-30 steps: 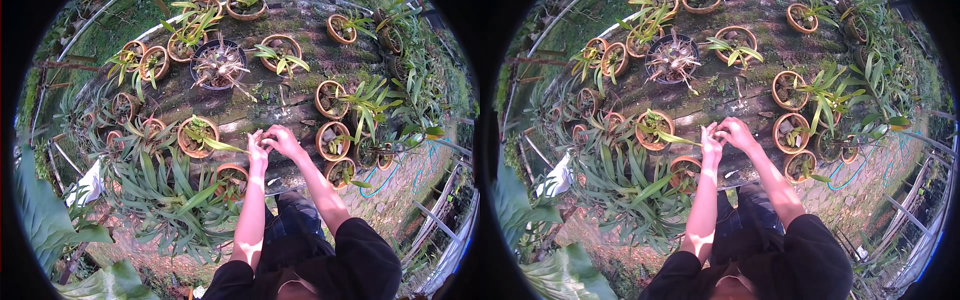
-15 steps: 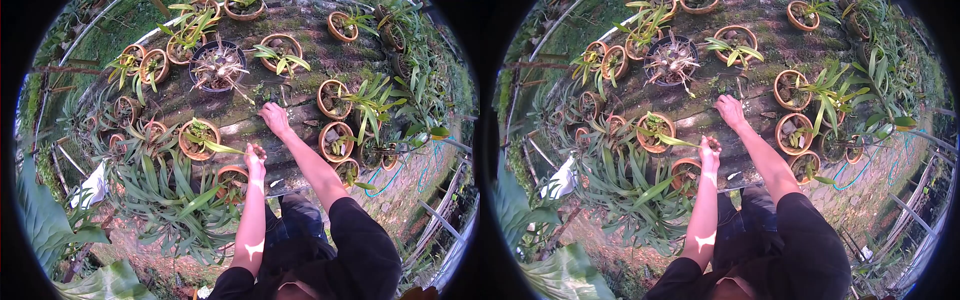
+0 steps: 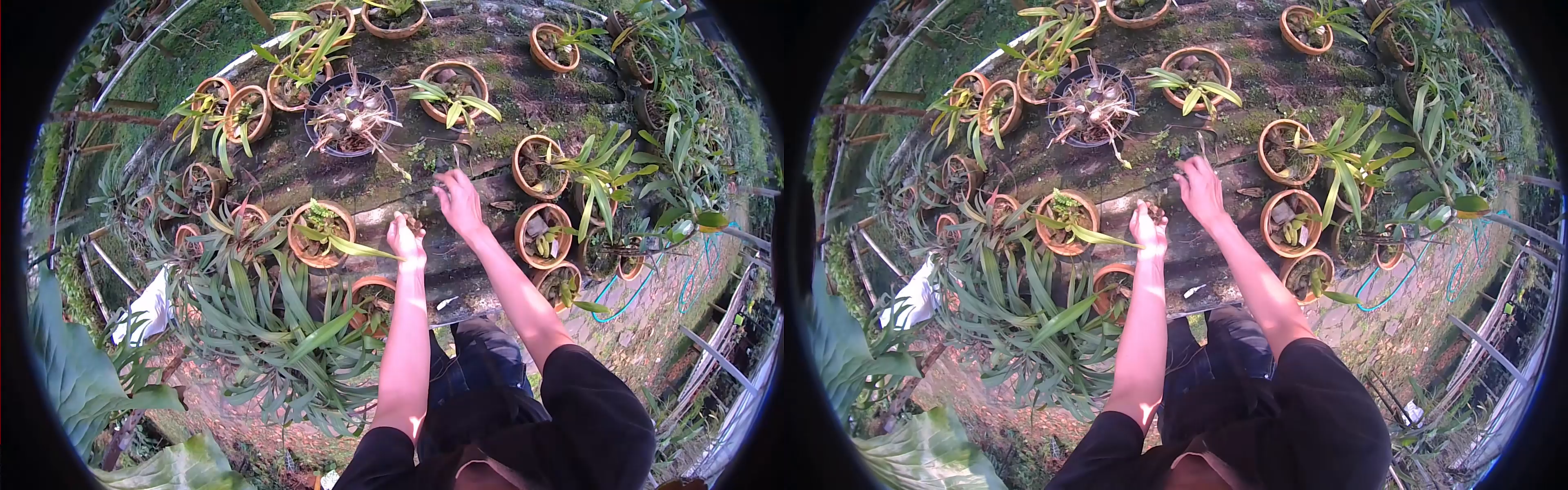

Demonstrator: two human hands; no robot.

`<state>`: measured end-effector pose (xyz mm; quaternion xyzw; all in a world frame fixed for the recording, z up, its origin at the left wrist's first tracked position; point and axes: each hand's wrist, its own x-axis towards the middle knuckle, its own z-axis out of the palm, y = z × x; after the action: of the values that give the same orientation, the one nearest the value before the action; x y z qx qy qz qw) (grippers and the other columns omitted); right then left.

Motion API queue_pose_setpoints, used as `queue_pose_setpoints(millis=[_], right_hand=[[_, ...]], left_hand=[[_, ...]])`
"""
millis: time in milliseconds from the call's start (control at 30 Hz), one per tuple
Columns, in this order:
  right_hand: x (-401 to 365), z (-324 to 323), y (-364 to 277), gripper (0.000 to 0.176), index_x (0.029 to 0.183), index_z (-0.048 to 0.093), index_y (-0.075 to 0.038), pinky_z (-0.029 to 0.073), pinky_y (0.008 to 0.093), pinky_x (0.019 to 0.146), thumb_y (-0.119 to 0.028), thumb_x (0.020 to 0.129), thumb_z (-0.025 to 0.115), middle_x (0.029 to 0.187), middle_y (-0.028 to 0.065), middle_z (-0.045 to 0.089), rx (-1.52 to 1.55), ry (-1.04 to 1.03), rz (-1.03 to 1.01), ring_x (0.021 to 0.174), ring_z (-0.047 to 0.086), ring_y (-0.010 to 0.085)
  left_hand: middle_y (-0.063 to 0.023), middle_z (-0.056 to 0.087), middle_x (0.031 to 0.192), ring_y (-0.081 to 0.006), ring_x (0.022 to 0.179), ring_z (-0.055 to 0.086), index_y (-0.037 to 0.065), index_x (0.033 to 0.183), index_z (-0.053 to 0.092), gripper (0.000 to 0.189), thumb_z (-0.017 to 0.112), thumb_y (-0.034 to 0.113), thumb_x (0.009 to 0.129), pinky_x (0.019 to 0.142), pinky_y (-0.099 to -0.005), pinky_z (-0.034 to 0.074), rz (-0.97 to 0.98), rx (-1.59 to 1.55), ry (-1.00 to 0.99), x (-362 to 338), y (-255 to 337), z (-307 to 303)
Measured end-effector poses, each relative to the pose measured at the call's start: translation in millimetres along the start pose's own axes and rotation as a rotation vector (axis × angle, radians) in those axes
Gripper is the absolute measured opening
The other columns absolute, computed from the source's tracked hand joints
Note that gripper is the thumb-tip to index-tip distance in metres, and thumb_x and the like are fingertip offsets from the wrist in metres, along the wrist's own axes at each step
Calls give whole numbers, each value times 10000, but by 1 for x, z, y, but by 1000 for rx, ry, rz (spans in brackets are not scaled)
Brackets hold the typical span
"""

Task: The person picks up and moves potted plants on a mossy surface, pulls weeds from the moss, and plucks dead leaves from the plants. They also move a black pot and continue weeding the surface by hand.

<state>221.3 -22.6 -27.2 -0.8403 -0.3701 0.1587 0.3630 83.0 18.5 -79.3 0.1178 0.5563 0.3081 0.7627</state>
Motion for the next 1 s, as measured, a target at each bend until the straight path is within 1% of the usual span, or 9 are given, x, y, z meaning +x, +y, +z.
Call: queue_pose_setpoints(millis=[33,200,400,500,633,700,733,833,1000], right_hand=[[15,1,4,378,1190,644,-60,506,446,858,-138,834,748,1113,149,593,-187,104,-60,995,616,351],[50,12,30,457,1187,609,-60,506,462,872,-168,785,796,1160,171,581,-325,-32,-35,1034,598,370],[48,3,41,410,1086,592,-9,504,473,849,-178,782,809,1023,195,638,-230,46,168,989,625,394],[44,-8,47,336,1076,595,-3,498,470,832,-139,820,767,986,205,643,-161,261,209,961,628,407],[43,-14,44,358,1150,628,-36,449,445,902,-149,829,737,1102,156,612,-541,349,124,1086,566,332],[40,-12,39,376,1164,647,-54,429,438,916,-171,821,747,1133,126,600,-433,172,65,1102,547,302],[39,-11,39,379,1147,676,-73,430,443,908,-197,802,770,1118,104,611,-367,6,79,1082,549,300],[38,6,48,247,956,747,-47,488,425,795,-194,765,803,910,116,664,-371,28,58,898,618,329],[34,11,59,198,898,739,-26,507,438,791,-193,801,782,869,131,670,-220,111,88,859,643,340]], left_hand=[[7,577,730,-113,591,569,103,923,569,256,542,327,1043,478,-248,439,-1,21,-19,1,2,1],[3,563,692,-113,553,553,113,908,563,242,532,311,1044,450,-259,414,-59,70,9,-1,5,-3],[-2,560,679,-123,541,552,119,900,568,242,532,311,1043,439,-267,414,-115,77,87,-7,1,-4],[-5,563,679,-126,542,557,121,899,570,244,537,317,1040,434,-268,414,-123,67,65,-6,0,-8],[-8,570,680,-129,550,567,121,897,575,252,550,331,1034,433,-271,425,-130,58,61,-6,-5,-12],[-8,573,682,-130,555,571,121,899,576,253,554,335,1031,434,-270,431,-144,55,56,-8,-8,-14],[-8,574,683,-130,558,573,121,900,577,254,556,338,1030,434,-270,434,-148,54,55,-9,-10,-14],[-6,575,684,-132,556,574,122,898,578,251,559,336,1029,434,-267,437,-156,60,72,-13,-12,-15],[-6,576,682,-133,553,574,123,890,581,254,563,337,1026,431,-271,432,-130,72,47,-13,-7,-21]])
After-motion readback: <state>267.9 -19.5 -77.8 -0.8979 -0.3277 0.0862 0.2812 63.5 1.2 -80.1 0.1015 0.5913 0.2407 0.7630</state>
